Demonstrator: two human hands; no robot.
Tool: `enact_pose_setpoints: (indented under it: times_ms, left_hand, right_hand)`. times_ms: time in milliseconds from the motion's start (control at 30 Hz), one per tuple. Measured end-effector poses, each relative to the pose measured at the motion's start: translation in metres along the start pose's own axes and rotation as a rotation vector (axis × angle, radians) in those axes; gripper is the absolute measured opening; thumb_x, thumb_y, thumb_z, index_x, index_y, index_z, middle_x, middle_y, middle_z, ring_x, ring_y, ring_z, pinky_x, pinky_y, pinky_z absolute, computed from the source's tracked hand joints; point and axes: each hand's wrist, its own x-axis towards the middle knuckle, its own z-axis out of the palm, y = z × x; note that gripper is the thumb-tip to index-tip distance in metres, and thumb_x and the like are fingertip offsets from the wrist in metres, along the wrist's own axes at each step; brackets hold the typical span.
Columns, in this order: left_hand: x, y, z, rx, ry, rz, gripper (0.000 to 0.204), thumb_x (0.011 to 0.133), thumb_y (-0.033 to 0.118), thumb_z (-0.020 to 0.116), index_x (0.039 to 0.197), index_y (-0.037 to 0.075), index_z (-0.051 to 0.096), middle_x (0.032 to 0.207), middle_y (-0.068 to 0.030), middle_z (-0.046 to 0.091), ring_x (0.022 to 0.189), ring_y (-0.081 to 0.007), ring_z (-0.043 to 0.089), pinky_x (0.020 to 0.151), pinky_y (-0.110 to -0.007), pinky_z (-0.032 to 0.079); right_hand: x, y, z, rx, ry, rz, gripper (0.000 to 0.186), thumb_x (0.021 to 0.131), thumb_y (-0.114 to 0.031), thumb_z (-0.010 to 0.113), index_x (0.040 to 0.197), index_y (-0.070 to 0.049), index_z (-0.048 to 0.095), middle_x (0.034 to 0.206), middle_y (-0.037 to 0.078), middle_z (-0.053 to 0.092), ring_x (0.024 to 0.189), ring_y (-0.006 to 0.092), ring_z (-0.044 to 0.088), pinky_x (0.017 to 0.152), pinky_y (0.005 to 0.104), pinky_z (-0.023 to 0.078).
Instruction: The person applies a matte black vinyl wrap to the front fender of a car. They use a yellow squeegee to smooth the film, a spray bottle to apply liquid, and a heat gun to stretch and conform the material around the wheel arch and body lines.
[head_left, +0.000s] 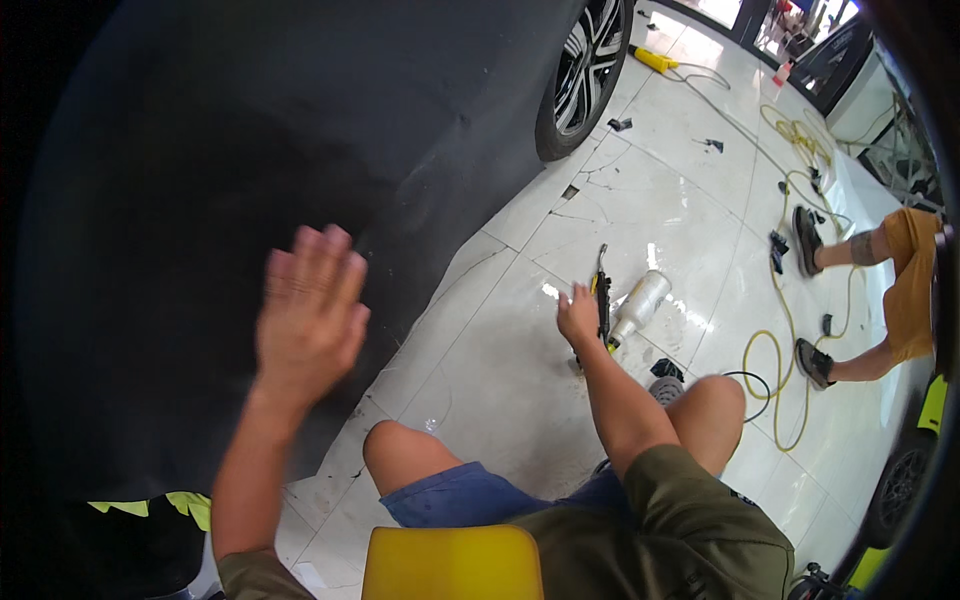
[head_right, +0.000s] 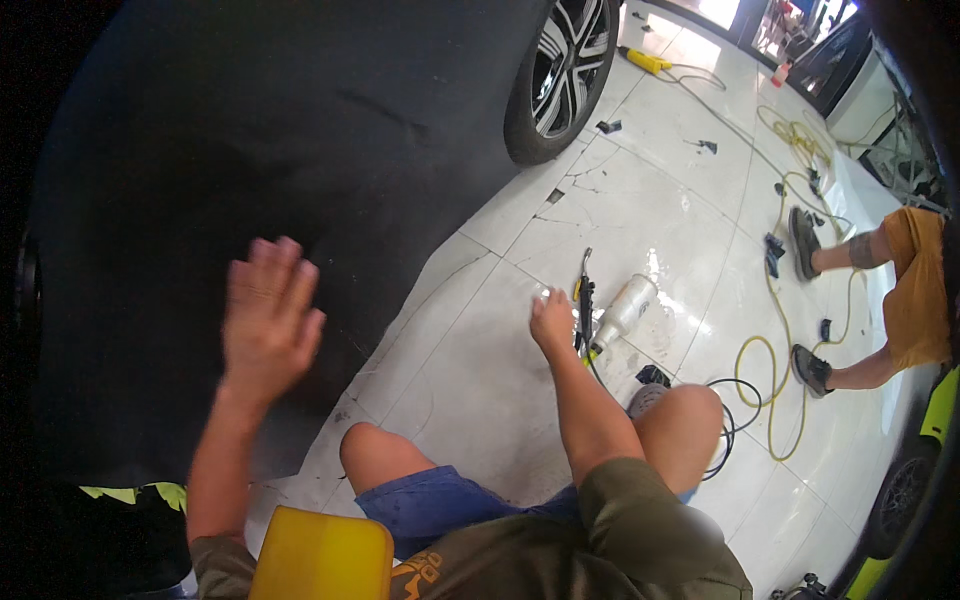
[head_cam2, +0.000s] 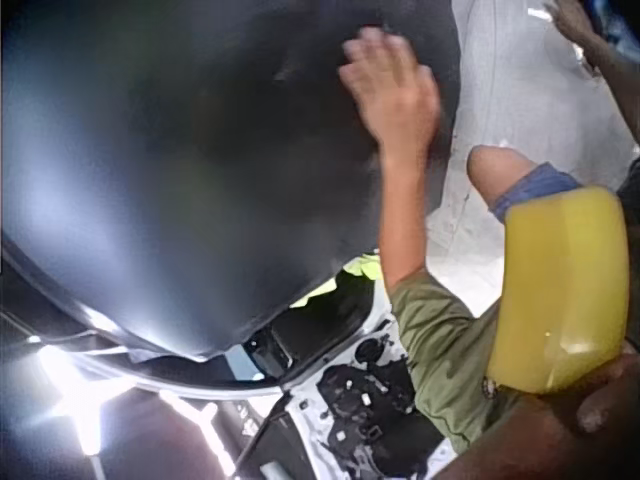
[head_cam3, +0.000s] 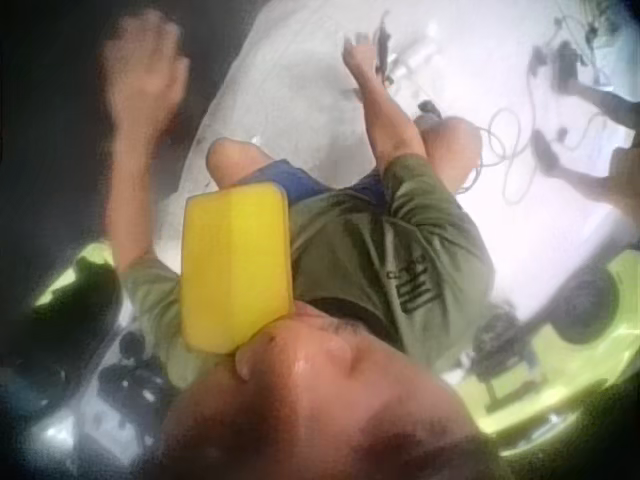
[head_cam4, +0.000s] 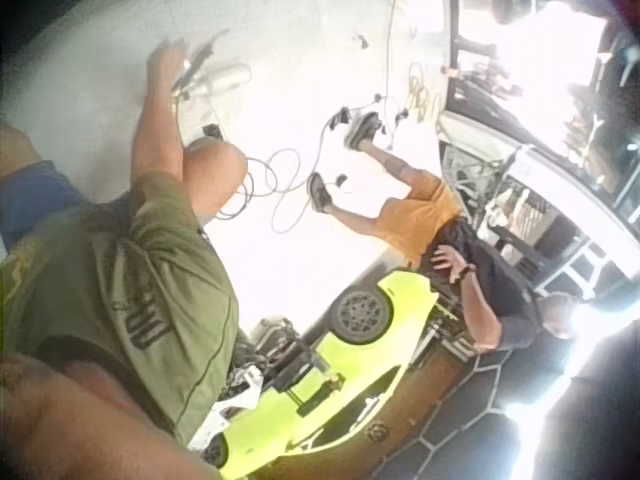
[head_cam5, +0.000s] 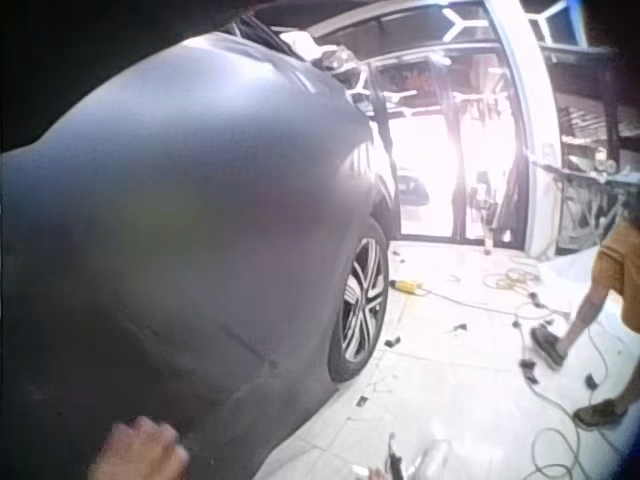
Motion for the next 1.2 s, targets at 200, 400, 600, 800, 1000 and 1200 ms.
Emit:
enact_pose_setpoints:
  times_ms: [200, 400, 600, 800, 1000, 1200]
  left_hand:
    - [0.082, -0.034, -0.034, 0.446, 0.091, -0.089, 0.067, 0.089, 0.036, 0.063, 0.148, 0.011, 0.042, 0.160, -0.0124, 0.029, 0.148, -0.0328, 0.025, 0.117, -0.052, 0.023]
    - [-0.006, -0.002, 0.020, 0.186, -0.048, 0.232, 0.059, 0.097, 0.035, 0.049, 0.147, 0.005, 0.039, 0.158, -0.0173, 0.029, 0.148, -0.0340, 0.024, 0.118, -0.053, 0.022]
    - [-0.029, -0.065, -0.046, 0.483, 0.076, -0.165, 0.058, 0.097, 0.042, 0.051, 0.144, 0.009, 0.044, 0.151, -0.0165, 0.038, 0.142, -0.0417, 0.032, 0.116, -0.059, 0.021]
    - [-0.066, -0.027, -0.007, 0.487, -0.082, -0.056, 0.068, 0.095, 0.042, 0.055, 0.153, 0.012, 0.034, 0.162, -0.0134, 0.024, 0.149, -0.0409, 0.020, 0.117, -0.062, 0.013]
    - [-0.093, 0.012, 0.036, 0.554, -0.369, 0.202, 0.065, 0.088, 0.029, 0.059, 0.147, 0.007, 0.043, 0.160, -0.0129, 0.029, 0.149, -0.0355, 0.022, 0.121, -0.052, 0.013]
    - [-0.005, 0.006, -0.051, 0.172, -0.102, -0.094, 0.053, 0.082, 0.021, 0.069, 0.131, 0.003, 0.057, 0.149, -0.0210, 0.043, 0.143, -0.0438, 0.032, 0.113, -0.060, 0.027]
  right_hand:
    - [-0.035, -0.164, -0.025, 0.559, 0.290, -0.484, 0.055, 0.092, -0.022, 0.062, 0.140, 0.002, 0.046, 0.146, 0.027, 0.042, 0.138, 0.0419, 0.037, 0.114, 0.0470, 0.031]
    - [-0.127, -0.451, -0.163, 0.763, 0.394, -1.246, 0.069, 0.081, -0.027, 0.071, 0.141, -0.001, 0.047, 0.159, 0.025, 0.023, 0.148, 0.0479, 0.014, 0.119, 0.0596, 0.012]
    - [-0.115, -0.506, -0.183, 0.610, 0.653, -1.258, 0.081, 0.085, -0.039, 0.066, 0.152, -0.006, 0.033, 0.164, 0.020, 0.012, 0.150, 0.0449, 0.004, 0.117, 0.0641, 0.003]
    - [-0.011, -0.442, -0.141, 0.568, 0.686, -0.743, 0.082, 0.097, -0.047, 0.049, 0.158, -0.005, 0.012, 0.165, 0.019, 0.003, 0.151, 0.0438, -0.003, 0.117, 0.0614, 0.000]
    - [0.074, -0.348, -0.095, 0.809, 0.557, -0.335, 0.074, 0.103, -0.046, 0.037, 0.156, 0.001, 0.014, 0.163, 0.022, 0.009, 0.150, 0.0442, 0.007, 0.118, 0.0596, 0.007]
    - [0.037, -0.384, -0.189, 0.779, 0.535, -0.611, 0.070, 0.103, -0.042, 0.039, 0.152, 0.005, 0.022, 0.160, 0.028, 0.015, 0.149, 0.0454, 0.010, 0.117, 0.0605, 0.007]
